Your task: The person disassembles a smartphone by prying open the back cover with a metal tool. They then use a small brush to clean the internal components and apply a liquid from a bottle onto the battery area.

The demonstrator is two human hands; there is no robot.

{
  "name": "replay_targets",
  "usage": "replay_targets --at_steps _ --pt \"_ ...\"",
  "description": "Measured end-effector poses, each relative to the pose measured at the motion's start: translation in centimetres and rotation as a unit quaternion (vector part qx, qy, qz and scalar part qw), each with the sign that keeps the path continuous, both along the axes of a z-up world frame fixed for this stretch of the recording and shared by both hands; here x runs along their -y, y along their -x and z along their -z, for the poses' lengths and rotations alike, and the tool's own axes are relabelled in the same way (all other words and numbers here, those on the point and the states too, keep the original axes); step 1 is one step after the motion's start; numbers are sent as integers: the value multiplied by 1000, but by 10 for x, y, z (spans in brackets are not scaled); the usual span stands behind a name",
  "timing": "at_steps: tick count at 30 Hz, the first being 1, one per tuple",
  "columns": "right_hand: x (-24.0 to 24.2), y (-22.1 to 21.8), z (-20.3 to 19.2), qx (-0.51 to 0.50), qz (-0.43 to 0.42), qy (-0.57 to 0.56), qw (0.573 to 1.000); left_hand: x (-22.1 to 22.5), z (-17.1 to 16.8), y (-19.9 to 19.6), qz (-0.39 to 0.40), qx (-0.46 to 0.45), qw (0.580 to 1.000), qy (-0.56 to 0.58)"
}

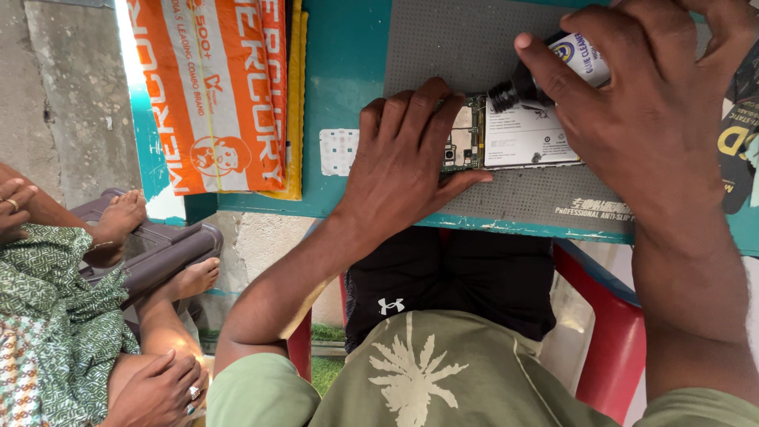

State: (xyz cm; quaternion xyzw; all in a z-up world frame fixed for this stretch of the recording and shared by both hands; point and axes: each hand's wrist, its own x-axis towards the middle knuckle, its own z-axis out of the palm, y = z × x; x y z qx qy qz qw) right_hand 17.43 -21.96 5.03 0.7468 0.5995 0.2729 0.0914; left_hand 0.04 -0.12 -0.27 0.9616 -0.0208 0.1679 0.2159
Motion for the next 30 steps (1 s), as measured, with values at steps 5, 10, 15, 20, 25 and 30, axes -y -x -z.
replay_targets --at_steps 5,10,15,20,25,30 --pt "1 0 0 -8 -2 -4 1000 0 -1 1 0 -9 1000 6" --pt "0 -1 -1 -17 -5 -10 1000 0 -2 1 0 -8 1000 4" --pt "-1 -2 -1 -30 -9 -17 999 0 0 0 3 -4 1000 6" --pt "-1 -4 -2 -43 -13 -22 999 1 -1 0 0 -6 1000 4" --pt "3 -8 -1 -98 -19 -36 994 0 -1 0 1 -11 1000 1" --pt "7 -23 8 -296 -27 -119 947 1 0 0 12 -10 1000 -1"
